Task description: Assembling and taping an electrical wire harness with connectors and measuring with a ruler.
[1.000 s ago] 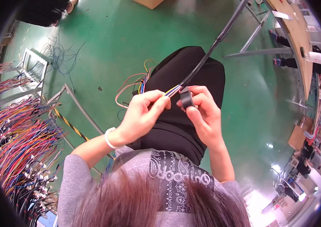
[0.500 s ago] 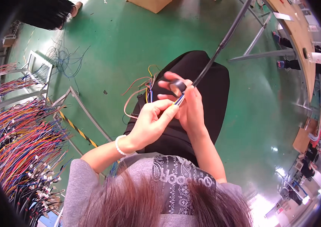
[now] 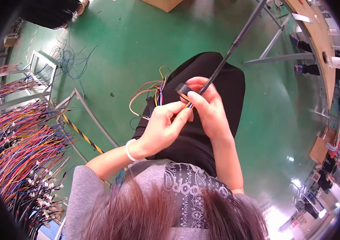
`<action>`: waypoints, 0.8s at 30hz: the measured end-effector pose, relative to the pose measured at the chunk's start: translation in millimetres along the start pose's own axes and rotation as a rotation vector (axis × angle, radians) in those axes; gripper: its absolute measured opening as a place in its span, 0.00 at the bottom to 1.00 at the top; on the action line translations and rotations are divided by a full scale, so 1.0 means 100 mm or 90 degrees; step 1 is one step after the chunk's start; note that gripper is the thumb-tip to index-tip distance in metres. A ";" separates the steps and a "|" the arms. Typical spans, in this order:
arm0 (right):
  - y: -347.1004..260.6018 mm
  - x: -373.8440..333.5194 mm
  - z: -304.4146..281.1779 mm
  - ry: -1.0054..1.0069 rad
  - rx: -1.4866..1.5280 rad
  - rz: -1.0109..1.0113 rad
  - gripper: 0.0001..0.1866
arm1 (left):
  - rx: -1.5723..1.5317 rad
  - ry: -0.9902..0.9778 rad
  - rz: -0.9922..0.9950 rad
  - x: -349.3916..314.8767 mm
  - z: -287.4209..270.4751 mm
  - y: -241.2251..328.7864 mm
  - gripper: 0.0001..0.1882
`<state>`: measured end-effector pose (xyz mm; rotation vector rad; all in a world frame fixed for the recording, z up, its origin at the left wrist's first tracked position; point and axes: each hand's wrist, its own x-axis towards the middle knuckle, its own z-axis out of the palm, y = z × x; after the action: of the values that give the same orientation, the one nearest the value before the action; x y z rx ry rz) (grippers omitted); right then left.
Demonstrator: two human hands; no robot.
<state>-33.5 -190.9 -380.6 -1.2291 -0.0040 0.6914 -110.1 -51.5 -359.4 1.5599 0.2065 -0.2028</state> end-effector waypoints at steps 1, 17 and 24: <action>0.10 0.00 0.03 -0.032 0.085 -0.023 0.16 | -0.049 -0.009 -0.014 -0.02 -0.02 -0.03 0.11; 0.06 -0.07 0.13 0.138 0.048 0.022 0.18 | 0.071 -0.013 0.009 -0.02 0.04 0.00 0.08; 0.36 -0.15 -0.05 -0.013 0.016 -0.133 0.24 | 0.033 0.031 0.036 0.02 0.04 -0.03 0.09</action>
<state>-60.6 -196.5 -407.9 -1.1778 -0.1376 0.5202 -109.2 -55.2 -362.2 1.6215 0.1966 -0.1260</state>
